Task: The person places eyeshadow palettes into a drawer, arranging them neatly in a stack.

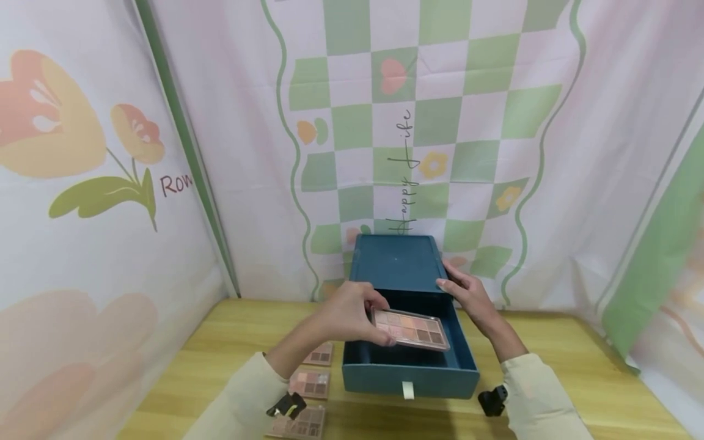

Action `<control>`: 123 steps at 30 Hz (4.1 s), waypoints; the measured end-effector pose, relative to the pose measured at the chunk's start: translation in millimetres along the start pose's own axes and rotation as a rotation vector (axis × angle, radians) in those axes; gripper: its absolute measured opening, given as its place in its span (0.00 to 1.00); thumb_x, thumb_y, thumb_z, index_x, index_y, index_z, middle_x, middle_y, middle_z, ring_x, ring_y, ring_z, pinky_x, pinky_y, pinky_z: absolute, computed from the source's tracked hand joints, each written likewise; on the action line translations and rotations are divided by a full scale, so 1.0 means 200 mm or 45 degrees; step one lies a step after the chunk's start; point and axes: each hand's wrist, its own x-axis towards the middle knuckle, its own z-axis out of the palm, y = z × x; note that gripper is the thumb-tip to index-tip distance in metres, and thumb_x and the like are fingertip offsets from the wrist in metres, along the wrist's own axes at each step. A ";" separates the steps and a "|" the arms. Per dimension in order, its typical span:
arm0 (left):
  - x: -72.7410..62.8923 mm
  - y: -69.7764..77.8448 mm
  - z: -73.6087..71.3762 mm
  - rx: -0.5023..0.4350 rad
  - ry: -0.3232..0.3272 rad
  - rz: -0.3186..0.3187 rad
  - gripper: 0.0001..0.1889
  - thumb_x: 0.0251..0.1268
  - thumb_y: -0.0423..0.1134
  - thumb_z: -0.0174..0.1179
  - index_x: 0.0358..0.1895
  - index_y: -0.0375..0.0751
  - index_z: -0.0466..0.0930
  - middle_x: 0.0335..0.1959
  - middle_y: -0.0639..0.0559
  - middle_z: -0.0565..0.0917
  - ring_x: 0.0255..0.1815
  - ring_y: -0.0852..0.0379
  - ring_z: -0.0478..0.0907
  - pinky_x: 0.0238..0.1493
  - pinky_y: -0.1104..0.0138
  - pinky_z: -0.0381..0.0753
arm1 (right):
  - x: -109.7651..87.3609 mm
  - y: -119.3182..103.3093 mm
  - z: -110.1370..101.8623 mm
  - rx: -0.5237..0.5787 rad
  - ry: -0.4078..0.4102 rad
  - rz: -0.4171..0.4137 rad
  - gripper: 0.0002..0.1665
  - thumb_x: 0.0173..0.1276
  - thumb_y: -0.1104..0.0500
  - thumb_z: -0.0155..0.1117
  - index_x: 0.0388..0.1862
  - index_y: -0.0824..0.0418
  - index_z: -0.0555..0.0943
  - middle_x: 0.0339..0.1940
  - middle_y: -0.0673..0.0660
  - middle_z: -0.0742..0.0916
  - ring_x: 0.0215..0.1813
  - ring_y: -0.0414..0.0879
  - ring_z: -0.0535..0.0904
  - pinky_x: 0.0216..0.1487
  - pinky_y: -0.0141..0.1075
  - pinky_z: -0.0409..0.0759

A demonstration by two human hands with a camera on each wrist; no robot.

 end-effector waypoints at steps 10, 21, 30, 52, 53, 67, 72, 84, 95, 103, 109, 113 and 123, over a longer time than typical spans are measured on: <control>0.05 0.01 0.08 0.106 -0.059 0.035 0.25 0.41 0.54 0.81 0.44 0.46 0.90 0.33 0.58 0.83 0.31 0.68 0.71 0.32 0.77 0.73 | 0.00 0.00 0.01 0.034 -0.020 0.007 0.43 0.79 0.50 0.54 0.83 0.64 0.50 0.85 0.67 0.53 0.85 0.66 0.48 0.80 0.64 0.54; 0.08 0.02 0.10 0.207 -0.101 0.044 0.26 0.43 0.57 0.80 0.46 0.47 0.90 0.37 0.58 0.85 0.33 0.67 0.72 0.33 0.76 0.73 | 0.00 0.00 -0.01 0.005 -0.024 -0.006 0.41 0.80 0.49 0.52 0.83 0.62 0.50 0.85 0.67 0.53 0.84 0.66 0.50 0.78 0.63 0.57; 0.11 0.04 0.09 0.286 -0.178 0.029 0.27 0.46 0.58 0.79 0.48 0.47 0.89 0.40 0.57 0.87 0.33 0.68 0.73 0.34 0.77 0.74 | 0.00 0.00 -0.01 -0.006 -0.022 -0.011 0.40 0.80 0.49 0.51 0.83 0.60 0.50 0.85 0.67 0.54 0.83 0.66 0.53 0.77 0.62 0.60; 0.08 0.03 0.13 0.815 -0.191 0.067 0.25 0.47 0.75 0.69 0.36 0.60 0.87 0.17 0.66 0.79 0.23 0.66 0.72 0.32 0.68 0.60 | -0.01 0.02 -0.01 -0.007 -0.038 -0.025 0.41 0.81 0.49 0.51 0.83 0.62 0.49 0.85 0.67 0.52 0.84 0.67 0.49 0.78 0.64 0.58; 0.08 0.03 0.13 0.815 -0.177 0.056 0.27 0.46 0.75 0.69 0.40 0.60 0.88 0.20 0.67 0.81 0.26 0.66 0.75 0.35 0.68 0.64 | 0.00 0.02 -0.01 -0.003 -0.040 -0.028 0.41 0.81 0.49 0.51 0.83 0.62 0.49 0.85 0.67 0.52 0.84 0.67 0.49 0.78 0.64 0.58; -0.07 -0.04 0.02 0.103 0.186 0.162 0.19 0.61 0.50 0.72 0.51 0.44 0.88 0.46 0.53 0.91 0.48 0.59 0.86 0.52 0.67 0.85 | 0.00 0.00 -0.01 -0.005 -0.023 -0.015 0.41 0.80 0.49 0.51 0.83 0.62 0.49 0.85 0.68 0.53 0.84 0.66 0.50 0.78 0.63 0.57; -0.12 -0.07 -0.04 0.089 0.325 0.221 0.17 0.61 0.46 0.72 0.48 0.40 0.88 0.44 0.48 0.91 0.46 0.55 0.87 0.51 0.62 0.86 | 0.00 0.00 -0.01 -0.004 -0.019 -0.015 0.42 0.80 0.49 0.52 0.83 0.63 0.49 0.85 0.68 0.53 0.84 0.66 0.49 0.78 0.63 0.56; -0.20 -0.29 -0.18 0.077 0.510 0.062 0.10 0.61 0.41 0.72 0.41 0.39 0.90 0.38 0.46 0.92 0.40 0.53 0.87 0.47 0.60 0.87 | -0.01 0.01 0.00 -0.016 -0.020 -0.012 0.42 0.80 0.49 0.51 0.83 0.64 0.49 0.85 0.68 0.53 0.84 0.66 0.51 0.78 0.62 0.57; -0.25 -0.55 -0.16 0.083 0.556 -0.102 0.06 0.64 0.35 0.67 0.40 0.38 0.89 0.38 0.45 0.92 0.41 0.50 0.89 0.50 0.54 0.87 | -0.01 0.01 0.00 -0.014 -0.015 -0.020 0.42 0.80 0.49 0.51 0.83 0.64 0.50 0.85 0.68 0.54 0.84 0.66 0.50 0.78 0.62 0.57; -0.27 -0.72 -0.15 0.025 0.518 -0.243 0.05 0.65 0.34 0.66 0.38 0.36 0.88 0.36 0.42 0.91 0.39 0.49 0.88 0.47 0.56 0.89 | -0.01 0.01 0.00 0.015 -0.017 -0.018 0.41 0.80 0.49 0.51 0.83 0.61 0.50 0.85 0.67 0.53 0.84 0.66 0.50 0.78 0.63 0.58; -0.29 -0.86 -0.12 -0.121 0.477 -0.388 0.06 0.65 0.33 0.66 0.39 0.34 0.87 0.38 0.41 0.90 0.41 0.48 0.88 0.52 0.52 0.87 | -0.01 0.01 0.00 0.001 -0.018 -0.016 0.41 0.80 0.48 0.51 0.83 0.61 0.50 0.85 0.67 0.54 0.84 0.66 0.52 0.77 0.61 0.59; -0.32 -0.94 -0.09 -0.139 0.459 -0.422 0.07 0.63 0.33 0.67 0.40 0.33 0.87 0.38 0.39 0.90 0.41 0.46 0.88 0.50 0.53 0.88 | -0.01 0.01 0.00 0.012 -0.013 -0.014 0.41 0.80 0.48 0.51 0.83 0.60 0.50 0.85 0.67 0.53 0.84 0.67 0.52 0.78 0.62 0.60; -0.42 -1.09 -0.01 -0.070 0.324 -0.513 0.12 0.54 0.32 0.72 0.41 0.30 0.86 0.38 0.39 0.89 0.40 0.48 0.86 0.47 0.54 0.87 | -0.01 0.01 0.00 0.008 -0.026 -0.011 0.41 0.80 0.48 0.51 0.83 0.61 0.50 0.85 0.67 0.54 0.84 0.65 0.52 0.77 0.59 0.60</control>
